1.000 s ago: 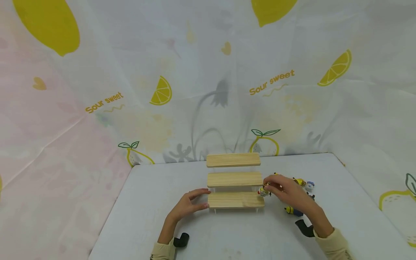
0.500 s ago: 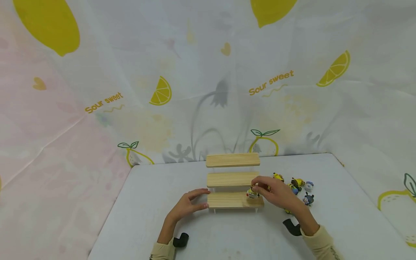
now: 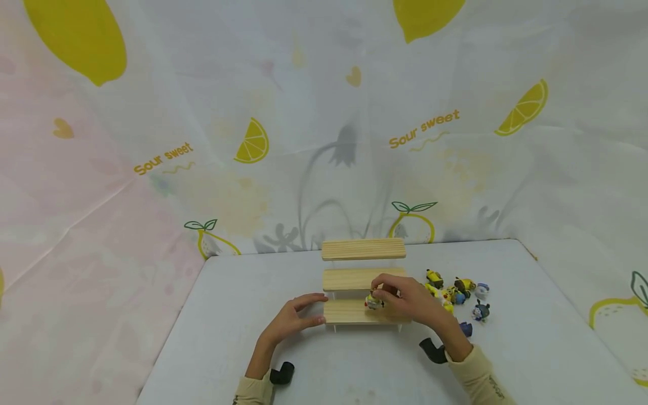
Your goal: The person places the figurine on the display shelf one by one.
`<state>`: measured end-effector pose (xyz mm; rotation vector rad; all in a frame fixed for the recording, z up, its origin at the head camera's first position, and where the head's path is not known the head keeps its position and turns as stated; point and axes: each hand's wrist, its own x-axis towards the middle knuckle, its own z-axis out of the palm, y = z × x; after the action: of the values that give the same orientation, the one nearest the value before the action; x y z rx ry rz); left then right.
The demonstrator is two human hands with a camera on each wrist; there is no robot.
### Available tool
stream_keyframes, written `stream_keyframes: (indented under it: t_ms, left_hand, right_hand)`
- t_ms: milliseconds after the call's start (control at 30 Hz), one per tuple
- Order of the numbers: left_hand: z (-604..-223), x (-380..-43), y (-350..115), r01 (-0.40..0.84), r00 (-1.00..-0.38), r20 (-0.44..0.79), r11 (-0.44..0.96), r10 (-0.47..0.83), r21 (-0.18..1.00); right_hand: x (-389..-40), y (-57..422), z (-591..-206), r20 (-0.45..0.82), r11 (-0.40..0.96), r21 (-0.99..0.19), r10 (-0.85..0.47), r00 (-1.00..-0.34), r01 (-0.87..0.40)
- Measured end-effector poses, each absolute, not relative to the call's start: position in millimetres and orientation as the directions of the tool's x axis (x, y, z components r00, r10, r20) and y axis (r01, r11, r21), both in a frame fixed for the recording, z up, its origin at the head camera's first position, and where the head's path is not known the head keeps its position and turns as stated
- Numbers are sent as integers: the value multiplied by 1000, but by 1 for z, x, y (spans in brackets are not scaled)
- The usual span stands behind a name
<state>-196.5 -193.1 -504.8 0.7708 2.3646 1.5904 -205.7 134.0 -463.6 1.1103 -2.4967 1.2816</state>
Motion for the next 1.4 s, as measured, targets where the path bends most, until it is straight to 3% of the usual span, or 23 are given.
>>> stream_keyframes:
  t_ms: [633,1400]
  left_hand:
    - [-504,-195,-195,308,-848,121,294,515,905]
    - [-504,-196,-194,316,-842,134,277,523,907]
  right_hand:
    - [-213,89,-461,329,393,-682,-588,-739,-617]
    - [-209,55,-463,243,474,-622,-640,-729,-624]
